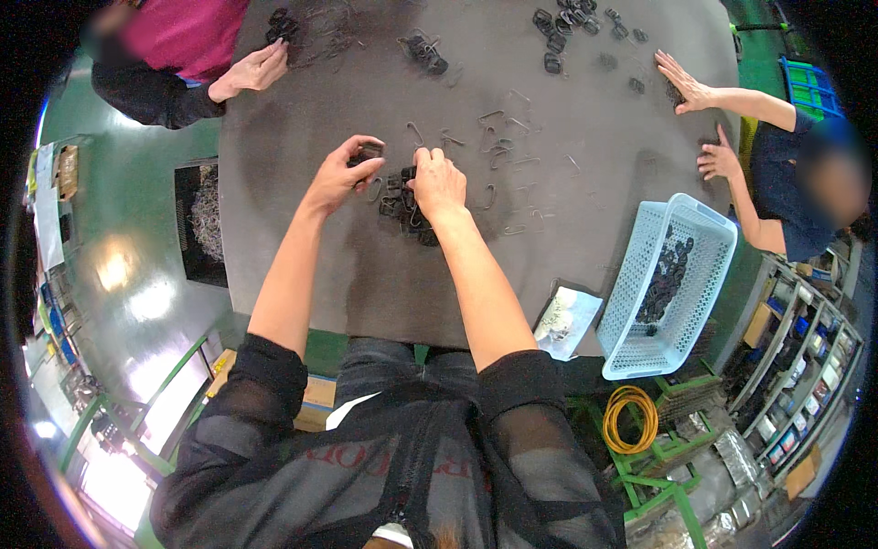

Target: The person sorts black metal clips by hand from a pile on a table, picking them up and placing them into a blue basket while other workers perform similar tasks at the same table.

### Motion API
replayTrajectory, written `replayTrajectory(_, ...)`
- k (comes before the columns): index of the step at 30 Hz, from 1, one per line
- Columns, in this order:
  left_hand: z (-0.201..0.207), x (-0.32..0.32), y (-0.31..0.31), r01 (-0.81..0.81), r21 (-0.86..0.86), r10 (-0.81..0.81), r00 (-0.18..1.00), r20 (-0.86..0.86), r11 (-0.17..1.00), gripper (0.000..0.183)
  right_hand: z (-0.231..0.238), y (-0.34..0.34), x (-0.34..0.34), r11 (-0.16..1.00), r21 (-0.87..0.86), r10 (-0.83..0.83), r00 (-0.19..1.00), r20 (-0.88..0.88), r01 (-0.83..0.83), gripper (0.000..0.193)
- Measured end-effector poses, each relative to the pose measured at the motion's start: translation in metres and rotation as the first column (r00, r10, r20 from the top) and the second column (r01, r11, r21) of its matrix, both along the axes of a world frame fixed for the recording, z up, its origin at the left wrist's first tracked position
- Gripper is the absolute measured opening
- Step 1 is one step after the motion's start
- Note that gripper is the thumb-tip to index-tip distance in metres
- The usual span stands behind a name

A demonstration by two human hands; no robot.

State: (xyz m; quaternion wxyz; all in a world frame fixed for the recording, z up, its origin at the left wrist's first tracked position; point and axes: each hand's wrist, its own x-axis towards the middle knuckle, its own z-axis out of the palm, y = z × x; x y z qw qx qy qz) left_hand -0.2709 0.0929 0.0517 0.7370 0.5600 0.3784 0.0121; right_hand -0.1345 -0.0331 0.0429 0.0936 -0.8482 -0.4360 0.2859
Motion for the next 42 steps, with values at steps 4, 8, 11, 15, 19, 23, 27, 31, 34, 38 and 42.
replayTrajectory(4, 0.028, -0.030, -0.005, -0.219, -0.383, 0.315, 0.925, 0.211, 0.898, 0.023, 0.005, -0.002, 0.017, 0.964, 0.086, -0.229, 0.949, -0.217, 0.252, 0.023)
replayTrajectory(8, 0.002, -0.022, -0.006, -0.071, -0.030, 0.067, 0.991, -0.118, 0.997, 0.019, 0.030, -0.041, 0.063, 0.871, -0.030, -0.145, 0.200, -0.969, 0.490, 0.014)
replayTrajectory(11, -0.002, -0.007, -0.035, 0.348, 0.649, -0.114, 0.920, -0.374, 0.677, 0.025, 0.055, -0.058, 0.069, 0.821, -0.055, -0.037, -0.043, -0.998, 0.569, 0.013)
replayTrajectory(15, -0.017, -0.010, -0.018, 0.282, 0.750, 0.015, 0.932, -0.363, 0.598, 0.031, 0.049, -0.049, 0.063, 0.890, -0.072, -0.231, 0.309, -0.923, 0.450, 0.014)
replayTrajectory(19, -0.013, -0.020, 0.015, 0.256, 0.669, 0.071, 0.905, -0.420, 0.697, 0.028, 0.014, -0.040, 0.025, 0.967, 0.160, 0.217, 0.971, -0.103, -0.199, 0.028)
replayTrajectory(23, -0.014, -0.024, 0.002, 0.299, 0.788, 0.147, 0.887, -0.437, 0.538, 0.029, 0.002, -0.043, 0.024, 0.954, -0.001, 0.301, 0.953, 0.030, -0.301, 0.034)
replayTrajectory(27, -0.024, -0.038, -0.005, 0.235, 0.725, 0.179, 0.878, -0.444, 0.648, 0.031, 0.008, -0.062, 0.033, 0.995, -0.013, 0.096, 0.995, -0.038, -0.097, 0.029)
replayTrajectory(31, -0.013, -0.036, -0.009, 0.158, 0.552, 0.106, 0.903, -0.417, 0.819, 0.029, 0.021, -0.103, 0.063, 0.851, -0.113, -0.404, 0.503, -0.764, 0.513, 0.026)
replayTrajectory(34, 0.002, -0.011, -0.033, 0.035, 0.282, 0.054, 0.952, -0.302, 0.959, 0.026, 0.043, -0.142, 0.075, 0.706, -0.166, -0.479, 0.291, -0.828, 0.689, 0.025)
replayTrajectory(38, 0.048, 0.080, -0.121, 0.078, -0.150, -0.099, 0.985, -0.138, 0.986, 0.021, 0.079, -0.222, 0.103, 0.428, -0.185, -0.484, 0.051, -0.874, 0.885, 0.021)
replayTrajectory(42, 0.072, 0.191, -0.250, 0.317, -0.205, -0.303, 0.948, 0.097, 0.926, 0.020, 0.112, -0.303, 0.132, 0.167, -0.038, -0.619, 0.075, -0.782, 0.985, 0.018)
